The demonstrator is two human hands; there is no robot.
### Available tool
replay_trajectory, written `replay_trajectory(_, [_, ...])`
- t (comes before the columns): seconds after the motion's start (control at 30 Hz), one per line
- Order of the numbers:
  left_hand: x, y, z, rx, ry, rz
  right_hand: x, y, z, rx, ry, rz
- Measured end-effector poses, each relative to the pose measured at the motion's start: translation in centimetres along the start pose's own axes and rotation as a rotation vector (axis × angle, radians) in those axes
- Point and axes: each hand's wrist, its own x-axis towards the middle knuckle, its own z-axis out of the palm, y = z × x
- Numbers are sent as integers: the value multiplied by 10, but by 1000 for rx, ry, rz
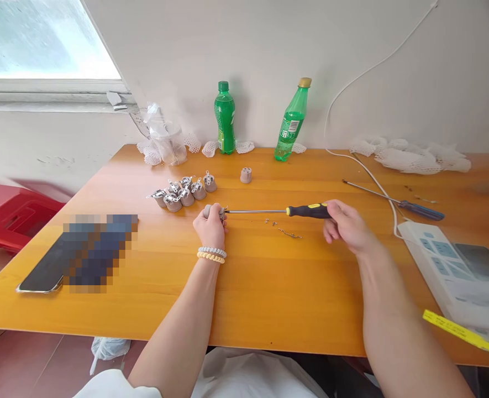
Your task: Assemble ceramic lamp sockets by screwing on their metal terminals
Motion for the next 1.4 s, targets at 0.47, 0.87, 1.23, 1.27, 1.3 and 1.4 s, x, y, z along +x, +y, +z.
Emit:
replay_trajectory(0.47, [2,-1,0,-8,12,9,-1,0,-1,154,-108,6])
replay_trajectory(0.87, [2,0,1,-8,16,-8,-1,-4,-3,198,-162,22])
replay_trajectory(1.23, [1,0,0,-6,11,0,1,-1,1,-153,39,81])
replay_trajectory(1.27, [1,0,0,-4,14,2,1,-2,1,-159,35,98])
replay_trajectory(1.3, [1,1,0,-3,17,4,1,-3,0,-130,14,107])
replay_trajectory(1.4, [0,1,0,-3,12,-5,-1,-6,-1,110,-119,63])
